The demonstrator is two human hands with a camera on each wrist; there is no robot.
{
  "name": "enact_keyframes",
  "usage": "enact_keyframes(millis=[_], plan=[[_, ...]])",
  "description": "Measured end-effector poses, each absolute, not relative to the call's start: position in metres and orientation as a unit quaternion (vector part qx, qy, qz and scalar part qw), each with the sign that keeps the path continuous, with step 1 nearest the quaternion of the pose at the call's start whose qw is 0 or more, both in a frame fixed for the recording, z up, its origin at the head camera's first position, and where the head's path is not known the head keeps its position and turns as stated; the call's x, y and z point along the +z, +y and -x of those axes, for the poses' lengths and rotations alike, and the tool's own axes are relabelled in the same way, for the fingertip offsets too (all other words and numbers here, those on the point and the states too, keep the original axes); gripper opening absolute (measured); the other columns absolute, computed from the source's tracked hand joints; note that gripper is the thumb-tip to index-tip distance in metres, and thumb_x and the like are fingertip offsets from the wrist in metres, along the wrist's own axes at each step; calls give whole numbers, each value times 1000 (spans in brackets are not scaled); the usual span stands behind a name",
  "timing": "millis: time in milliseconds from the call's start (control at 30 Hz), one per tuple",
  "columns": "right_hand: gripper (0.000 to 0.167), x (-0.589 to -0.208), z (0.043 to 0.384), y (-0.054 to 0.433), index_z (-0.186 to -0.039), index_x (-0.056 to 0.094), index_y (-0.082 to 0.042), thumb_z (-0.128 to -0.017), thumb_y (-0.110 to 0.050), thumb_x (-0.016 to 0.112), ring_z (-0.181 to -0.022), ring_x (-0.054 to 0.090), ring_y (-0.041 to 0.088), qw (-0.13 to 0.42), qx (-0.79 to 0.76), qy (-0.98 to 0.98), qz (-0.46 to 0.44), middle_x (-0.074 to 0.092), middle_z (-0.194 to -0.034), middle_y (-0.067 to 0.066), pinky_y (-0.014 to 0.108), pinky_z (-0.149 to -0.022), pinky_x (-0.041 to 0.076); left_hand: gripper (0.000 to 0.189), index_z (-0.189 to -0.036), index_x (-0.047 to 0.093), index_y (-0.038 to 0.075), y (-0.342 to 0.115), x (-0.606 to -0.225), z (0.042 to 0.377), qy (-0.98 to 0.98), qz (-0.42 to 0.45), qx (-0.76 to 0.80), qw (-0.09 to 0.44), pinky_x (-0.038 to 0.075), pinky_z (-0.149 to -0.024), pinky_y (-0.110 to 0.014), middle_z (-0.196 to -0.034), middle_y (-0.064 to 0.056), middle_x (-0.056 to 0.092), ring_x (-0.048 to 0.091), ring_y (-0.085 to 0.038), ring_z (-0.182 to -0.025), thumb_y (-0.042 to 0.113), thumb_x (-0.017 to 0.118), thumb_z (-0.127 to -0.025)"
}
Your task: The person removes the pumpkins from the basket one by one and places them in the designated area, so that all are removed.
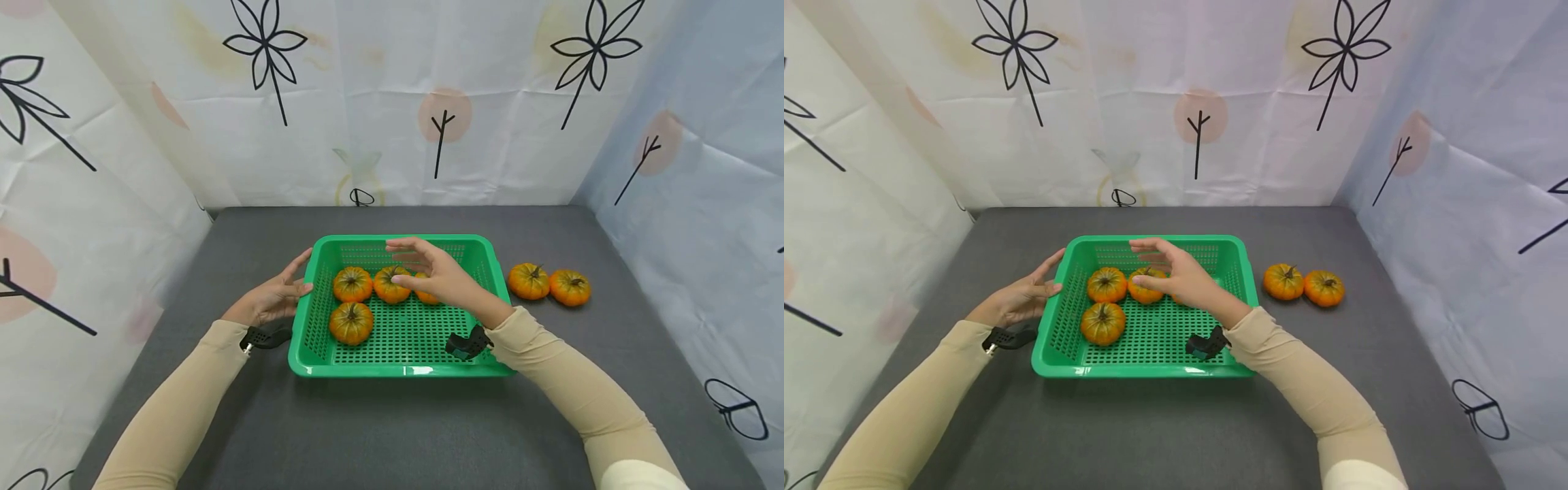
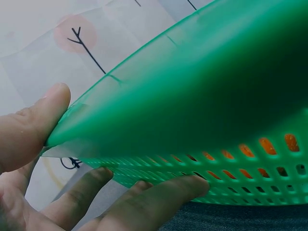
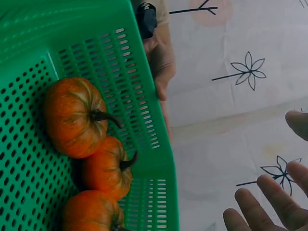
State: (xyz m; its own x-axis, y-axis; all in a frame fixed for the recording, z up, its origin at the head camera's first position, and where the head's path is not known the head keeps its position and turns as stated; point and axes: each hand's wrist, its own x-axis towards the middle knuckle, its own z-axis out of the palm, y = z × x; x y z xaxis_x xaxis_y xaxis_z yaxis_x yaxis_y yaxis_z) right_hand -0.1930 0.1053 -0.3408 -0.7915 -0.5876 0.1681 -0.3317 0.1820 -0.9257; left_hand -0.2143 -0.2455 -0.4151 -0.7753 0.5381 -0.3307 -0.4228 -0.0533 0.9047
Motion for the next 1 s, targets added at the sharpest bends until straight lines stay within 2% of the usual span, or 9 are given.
enact_keyframes(millis=[200, 333, 567, 800, 1000], plan=[[55, -354, 209, 87, -142, 45, -16, -92, -15, 68, -132, 47, 27, 142, -537, 761, 335, 48, -144, 6, 50, -109, 39, 84, -152, -4, 50, -247, -418, 216, 605, -56, 721, 334, 56, -86, -47, -161, -20, 7, 64, -23, -108, 3, 45, -102], [58, -365, 216, 76, -143, 44, -18, -91, -19, 70, -134, 44, 31, 184, -522, 757, 347, 46, -146, 6, 53, -110, 36, 84, -151, -4, 50, -247, -419, 217, 607, -57, 719, 334, 56, -86, -46, -161, -19, 6, 64, -22, -108, 4, 46, -102], [68, -382, 222, 60, -146, 41, -11, -88, -24, 74, -137, 39, 31, 239, -429, 783, 381, 38, -151, 6, 52, -111, 36, 85, -151, -5, 50, -247, -419, 217, 608, -59, 717, 336, 56, -87, -47, -161, -20, 6, 65, -23, -107, 5, 47, -102], [72, -393, 222, 52, -149, 36, -11, -88, -18, 74, -138, 38, 29, 280, -386, 781, 403, 34, -154, 6, 51, -112, 35, 85, -152, -7, 49, -246, -416, 215, 609, -59, 717, 334, 56, -87, -48, -161, -21, 4, 65, -22, -106, 5, 47, -102], [72, -402, 222, 47, -148, 39, -11, -86, -18, 75, -136, 41, 26, 285, -356, 790, 410, 38, -151, 5, 45, -110, 38, 85, -152, -6, 48, -245, -414, 214, 605, -58, 719, 337, 56, -87, -47, -160, -21, 5, 66, -23, -106, 5, 46, -102]])
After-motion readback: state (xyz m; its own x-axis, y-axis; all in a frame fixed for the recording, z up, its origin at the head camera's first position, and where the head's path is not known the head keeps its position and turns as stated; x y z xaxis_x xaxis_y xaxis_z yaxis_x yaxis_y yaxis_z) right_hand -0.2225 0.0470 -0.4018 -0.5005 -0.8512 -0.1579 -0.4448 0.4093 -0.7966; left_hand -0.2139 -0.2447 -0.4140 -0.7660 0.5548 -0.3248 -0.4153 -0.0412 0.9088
